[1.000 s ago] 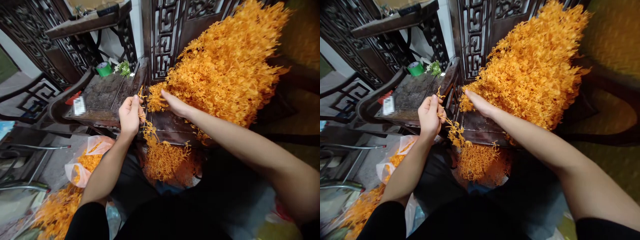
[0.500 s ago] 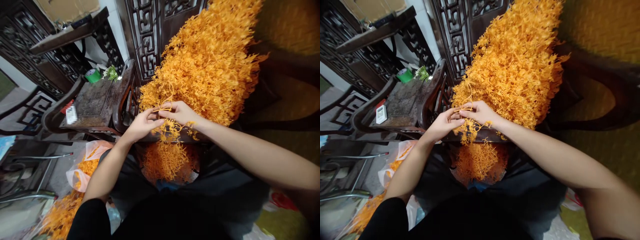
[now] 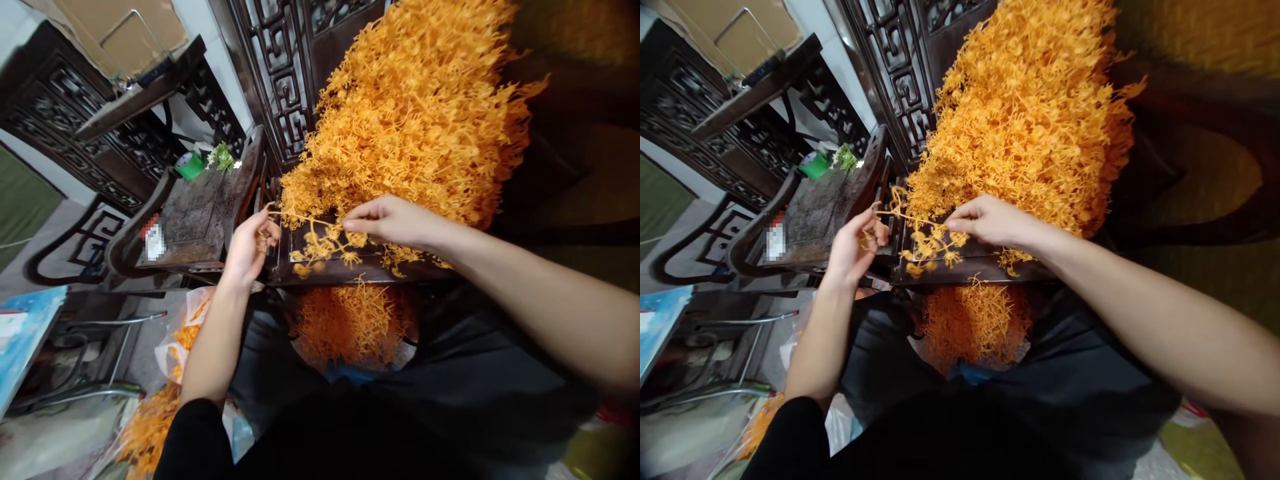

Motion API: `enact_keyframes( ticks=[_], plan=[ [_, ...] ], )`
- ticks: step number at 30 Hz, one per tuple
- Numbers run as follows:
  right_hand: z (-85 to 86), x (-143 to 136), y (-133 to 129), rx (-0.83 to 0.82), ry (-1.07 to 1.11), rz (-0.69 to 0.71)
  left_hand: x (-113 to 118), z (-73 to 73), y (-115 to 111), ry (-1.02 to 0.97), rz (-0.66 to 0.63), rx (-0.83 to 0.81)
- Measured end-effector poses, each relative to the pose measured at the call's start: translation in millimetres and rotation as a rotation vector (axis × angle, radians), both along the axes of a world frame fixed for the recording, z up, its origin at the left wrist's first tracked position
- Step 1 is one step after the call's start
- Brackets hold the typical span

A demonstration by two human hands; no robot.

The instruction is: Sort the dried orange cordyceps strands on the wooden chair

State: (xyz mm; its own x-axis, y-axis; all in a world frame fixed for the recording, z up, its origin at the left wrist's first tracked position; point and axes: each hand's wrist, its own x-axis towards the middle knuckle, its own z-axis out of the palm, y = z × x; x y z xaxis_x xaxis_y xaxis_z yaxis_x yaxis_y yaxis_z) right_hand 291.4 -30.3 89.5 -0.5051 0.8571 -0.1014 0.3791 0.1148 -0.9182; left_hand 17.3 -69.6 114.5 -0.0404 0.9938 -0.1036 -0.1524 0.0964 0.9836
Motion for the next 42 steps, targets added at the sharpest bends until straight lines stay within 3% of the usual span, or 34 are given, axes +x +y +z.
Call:
enact_keyframes(
  ticks=[2, 4, 7, 9, 12, 15, 19, 21, 26, 28, 33, 37, 39, 42],
  plan=[
    [-1.4, 9, 6, 0.112, -0.061, -0.075, -7, 4.0, 0, -0.091, -0.041, -0.027],
    [-2.1, 10, 4, 0.349, -0.088, -0.153, -7, 5.1, -2, -0.142, -0.134, -0.095],
    [0.1, -4, -14, 0.769, -0.096, -0.292, 4, 3.5, -8, -0.185, -0.205, -0.175],
    [3.2, -19, -31, 0.895, -0.080, -0.286, 15, 2.5, -11, -0.222, -0.181, -0.187],
    [5.8, -42, -49, 0.799, -0.051, -0.129, 30, 1.9, -13, -0.258, -0.126, -0.145],
    [3.4, -54, -47, 0.631, 0.006, -0.022, 38, 2.6, -14, -0.274, -0.093, -0.079],
    [-7.0, -52, -18, 0.652, 0.108, -0.240, 35, 10.3, -15, -0.359, -0.018, -0.016],
    [-14.3, -50, -2, 0.563, 0.139, -0.261, 30, 17.6, -16, -0.452, -0.030, -0.053],
    [-28.6, -60, 13, 0.203, 0.246, 0.204, 21, 36.3, -22, -0.640, -0.155, -0.158],
    [-30.2, -65, 11, 0.147, 0.268, 0.286, 17, 41.2, -22, -0.633, -0.143, -0.170],
    [-38.3, -78, 4, 0.178, 0.341, 0.213, 5, 45.8, -21, -0.608, -0.095, -0.197],
    [-52.4, -100, 2, 0.231, 0.455, 0.134, 7, 47.6, -24, -0.600, -0.142, -0.239],
    [-54.3, -109, -1, 0.207, 0.485, 0.146, 9, 48.5, -25, -0.549, -0.168, -0.236],
    [-47.6, -110, -8, 0.068, 0.460, 0.273, 9, 46.3, -23, -0.417, -0.159, -0.167]
  ],
)
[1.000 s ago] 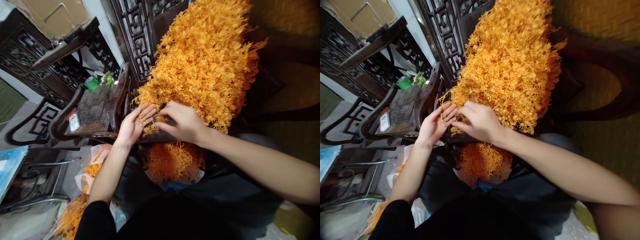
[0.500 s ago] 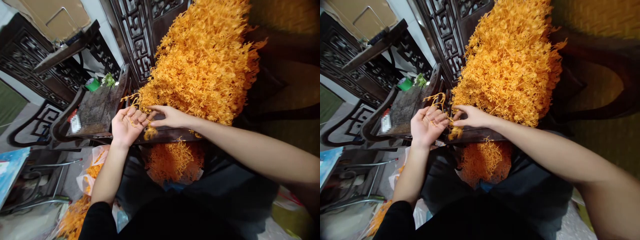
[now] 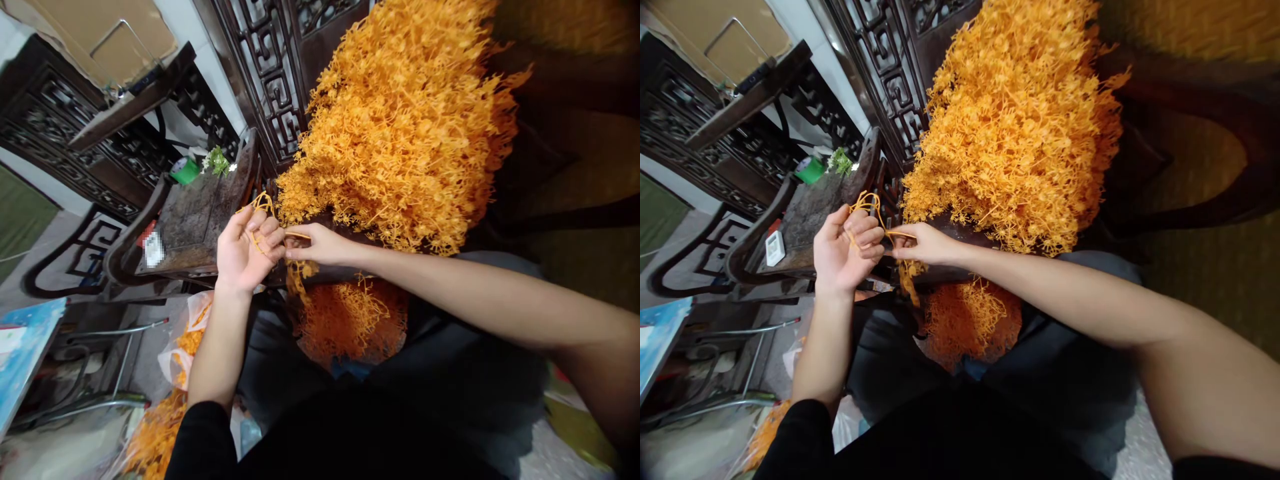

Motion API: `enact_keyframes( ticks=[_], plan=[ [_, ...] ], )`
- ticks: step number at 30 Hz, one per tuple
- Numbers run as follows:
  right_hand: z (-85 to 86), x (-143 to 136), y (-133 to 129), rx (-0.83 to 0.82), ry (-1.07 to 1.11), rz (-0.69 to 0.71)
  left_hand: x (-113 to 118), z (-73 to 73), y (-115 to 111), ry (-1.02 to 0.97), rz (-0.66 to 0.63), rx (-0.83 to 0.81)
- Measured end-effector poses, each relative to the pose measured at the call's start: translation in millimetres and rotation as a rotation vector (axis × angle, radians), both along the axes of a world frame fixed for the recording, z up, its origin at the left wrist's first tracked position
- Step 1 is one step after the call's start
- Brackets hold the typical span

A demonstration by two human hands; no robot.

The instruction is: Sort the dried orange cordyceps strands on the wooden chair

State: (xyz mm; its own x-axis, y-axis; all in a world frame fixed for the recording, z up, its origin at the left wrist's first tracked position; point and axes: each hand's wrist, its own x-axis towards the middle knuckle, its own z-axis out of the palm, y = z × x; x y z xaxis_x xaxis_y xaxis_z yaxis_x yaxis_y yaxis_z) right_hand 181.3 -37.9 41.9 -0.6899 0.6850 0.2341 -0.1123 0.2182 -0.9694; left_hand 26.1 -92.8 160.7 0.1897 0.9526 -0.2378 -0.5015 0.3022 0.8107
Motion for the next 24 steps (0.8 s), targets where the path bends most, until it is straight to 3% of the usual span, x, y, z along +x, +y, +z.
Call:
enact_keyframes(
  ticks=[3, 6, 9, 13, 15, 20, 22, 24],
  plan=[
    [12.4, 12, -7, -0.097, -0.046, 0.154, -3, -9.0, 3, 0.171, 0.085, 0.221],
    [23.8, 28, -9, -0.185, -0.050, 0.182, -5, -21.2, 4, 0.462, 0.072, 0.518],
    [31.7, 44, -8, -0.264, -0.074, 0.183, -7, -32.3, 2, 0.959, -0.144, 0.700],
    [36.5, 61, 0, -0.185, -0.189, 0.134, -8, -43.9, 3, 1.463, -0.440, 0.719],
    [37.8, 67, 7, -0.210, -0.237, 0.080, -8, -47.7, 5, 1.559, -0.533, 0.699],
    [44.8, 79, 22, -0.533, -0.159, 0.056, -3, -47.2, 7, 1.755, -0.630, 0.723],
    [48.6, 83, 23, -0.565, -0.138, 0.050, 0, -44.1, 6, 1.691, -0.613, 0.728],
    [50.1, 86, 23, -0.496, -0.169, 0.071, 5, -41.4, 5, 1.470, -0.612, 0.694]
  ],
)
